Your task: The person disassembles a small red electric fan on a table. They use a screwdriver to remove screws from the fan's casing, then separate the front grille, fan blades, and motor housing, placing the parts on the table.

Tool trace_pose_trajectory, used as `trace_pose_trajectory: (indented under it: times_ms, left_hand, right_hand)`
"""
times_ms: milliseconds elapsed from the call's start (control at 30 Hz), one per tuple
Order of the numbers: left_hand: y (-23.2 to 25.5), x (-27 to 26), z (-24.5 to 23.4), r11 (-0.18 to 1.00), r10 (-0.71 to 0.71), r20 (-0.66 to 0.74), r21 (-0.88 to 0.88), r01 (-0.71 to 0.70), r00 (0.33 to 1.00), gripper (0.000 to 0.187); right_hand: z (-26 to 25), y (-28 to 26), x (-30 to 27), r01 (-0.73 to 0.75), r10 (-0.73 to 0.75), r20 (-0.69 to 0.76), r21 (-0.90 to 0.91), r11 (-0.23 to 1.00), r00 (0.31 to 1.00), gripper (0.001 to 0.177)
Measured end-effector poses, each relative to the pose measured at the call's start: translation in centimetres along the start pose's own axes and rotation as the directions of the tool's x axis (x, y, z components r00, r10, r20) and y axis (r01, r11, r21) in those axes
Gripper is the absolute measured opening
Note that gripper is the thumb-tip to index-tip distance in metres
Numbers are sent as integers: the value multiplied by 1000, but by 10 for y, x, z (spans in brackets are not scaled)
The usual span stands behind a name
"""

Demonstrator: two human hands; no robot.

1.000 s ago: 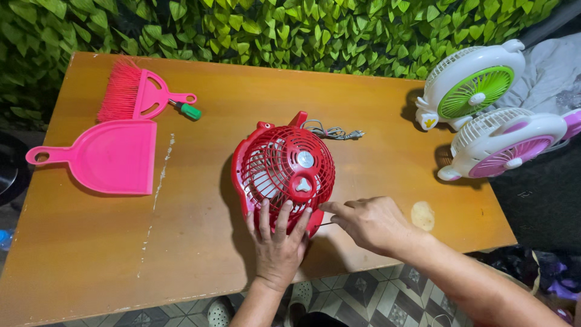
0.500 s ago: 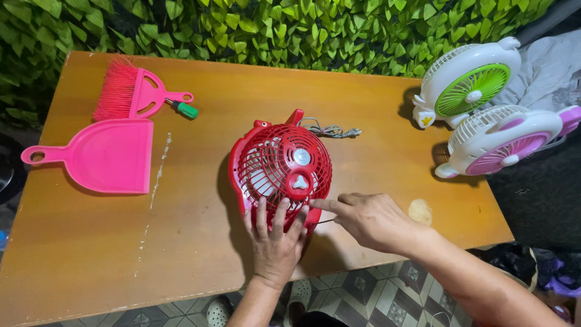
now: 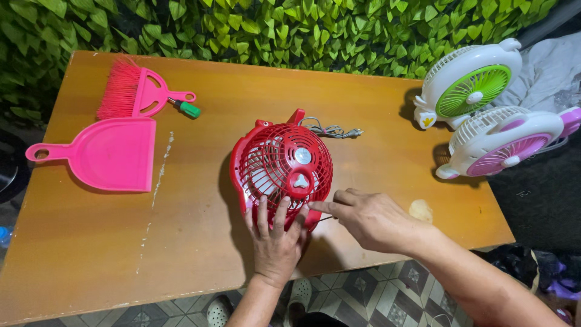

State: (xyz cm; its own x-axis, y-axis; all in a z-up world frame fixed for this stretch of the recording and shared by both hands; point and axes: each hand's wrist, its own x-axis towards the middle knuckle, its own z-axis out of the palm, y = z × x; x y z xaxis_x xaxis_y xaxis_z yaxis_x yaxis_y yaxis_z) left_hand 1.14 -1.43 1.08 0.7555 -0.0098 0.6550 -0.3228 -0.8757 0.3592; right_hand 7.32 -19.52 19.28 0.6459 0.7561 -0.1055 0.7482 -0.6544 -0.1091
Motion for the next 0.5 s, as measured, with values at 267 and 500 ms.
trace_pose_trajectory:
  times_ms: [267, 500]
  left_hand:
    - [0, 0, -2, 1000, 13, 8, 20, -13, 1000, 69]
    - [3, 4, -6, 999, 8, 18, 39, -8, 1000, 72]
  right_hand:
    - [-6, -2, 2, -26, 25, 27, 44, 999, 999, 47]
    - [0, 26, -11, 88, -83, -39, 137, 987, 996, 31]
